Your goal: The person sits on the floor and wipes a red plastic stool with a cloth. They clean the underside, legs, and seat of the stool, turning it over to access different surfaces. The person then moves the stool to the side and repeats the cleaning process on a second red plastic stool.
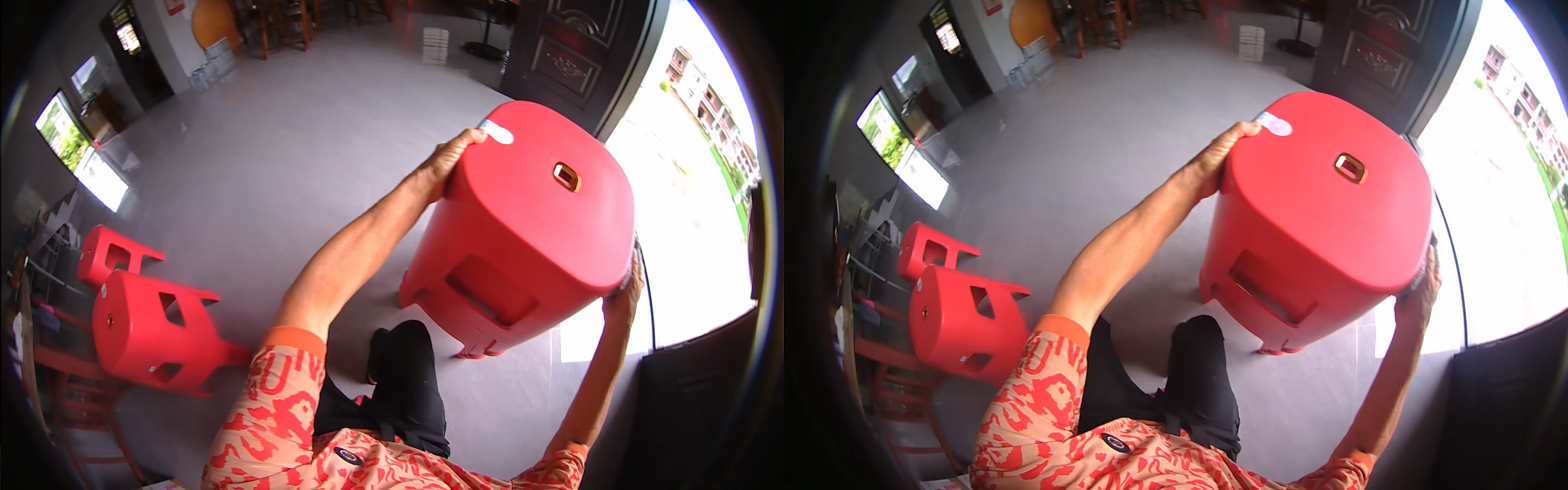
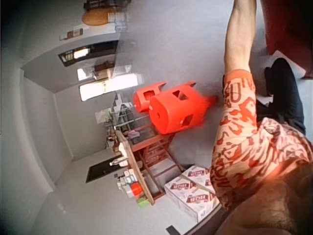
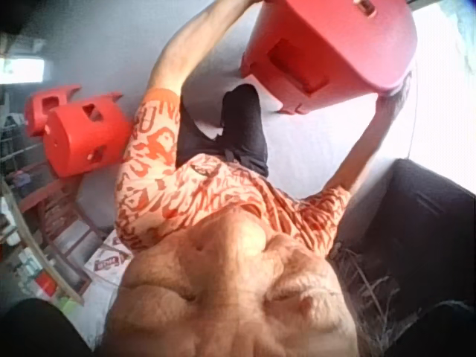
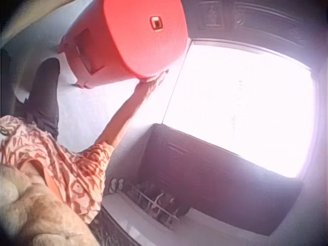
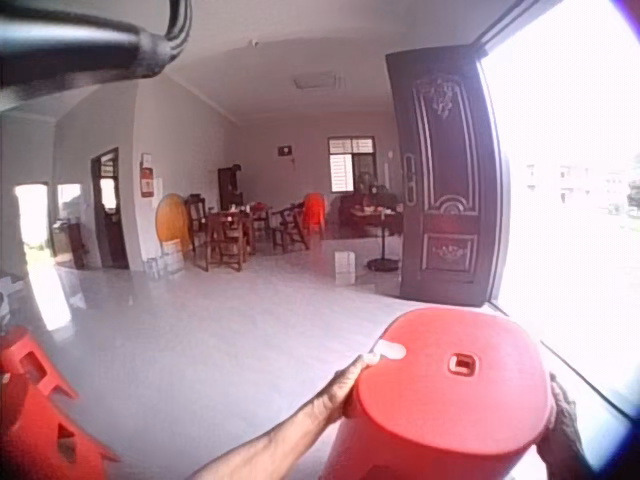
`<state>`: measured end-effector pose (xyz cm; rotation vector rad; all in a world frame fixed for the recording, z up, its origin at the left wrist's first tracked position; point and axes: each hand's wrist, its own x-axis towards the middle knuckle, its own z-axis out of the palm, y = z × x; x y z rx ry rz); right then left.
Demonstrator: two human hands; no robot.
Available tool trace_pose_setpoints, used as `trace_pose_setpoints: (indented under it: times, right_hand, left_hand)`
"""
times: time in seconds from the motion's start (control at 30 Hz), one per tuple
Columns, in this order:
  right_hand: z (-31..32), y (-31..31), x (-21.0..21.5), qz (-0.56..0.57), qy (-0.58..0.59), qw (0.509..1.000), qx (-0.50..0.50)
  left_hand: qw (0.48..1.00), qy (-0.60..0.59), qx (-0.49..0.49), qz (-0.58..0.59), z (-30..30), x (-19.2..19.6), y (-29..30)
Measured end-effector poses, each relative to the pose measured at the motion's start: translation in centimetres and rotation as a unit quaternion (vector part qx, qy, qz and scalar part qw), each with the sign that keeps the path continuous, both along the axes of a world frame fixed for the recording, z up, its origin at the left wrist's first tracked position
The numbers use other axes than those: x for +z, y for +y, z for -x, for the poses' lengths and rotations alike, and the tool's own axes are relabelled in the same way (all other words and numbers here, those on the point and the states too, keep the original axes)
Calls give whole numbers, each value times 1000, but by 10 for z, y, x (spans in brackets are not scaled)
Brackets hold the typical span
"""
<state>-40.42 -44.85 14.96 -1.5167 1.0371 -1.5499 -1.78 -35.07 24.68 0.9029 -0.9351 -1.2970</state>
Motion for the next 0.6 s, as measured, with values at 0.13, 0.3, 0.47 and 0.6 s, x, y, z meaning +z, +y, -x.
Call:
trace_pose_setpoints:
  times: [0.13,0.3,0.47,0.6]
  right_hand:
    - [-2,17,3,28,12,999,29]
    - [-26,34,22,-70,-56,995,-36]
    - [-15,64,34,-94,-57,993,-36]
    - [-44,85,49,3,-107,988,-110]
  left_hand:
    - [998,-39,3,-46,10,-3,2]
    - [997,-57,11,-59,4,-19,-14]
    - [997,-55,10,-43,21,-2,17]
    - [997,-65,-12,-34,22,-3,17]
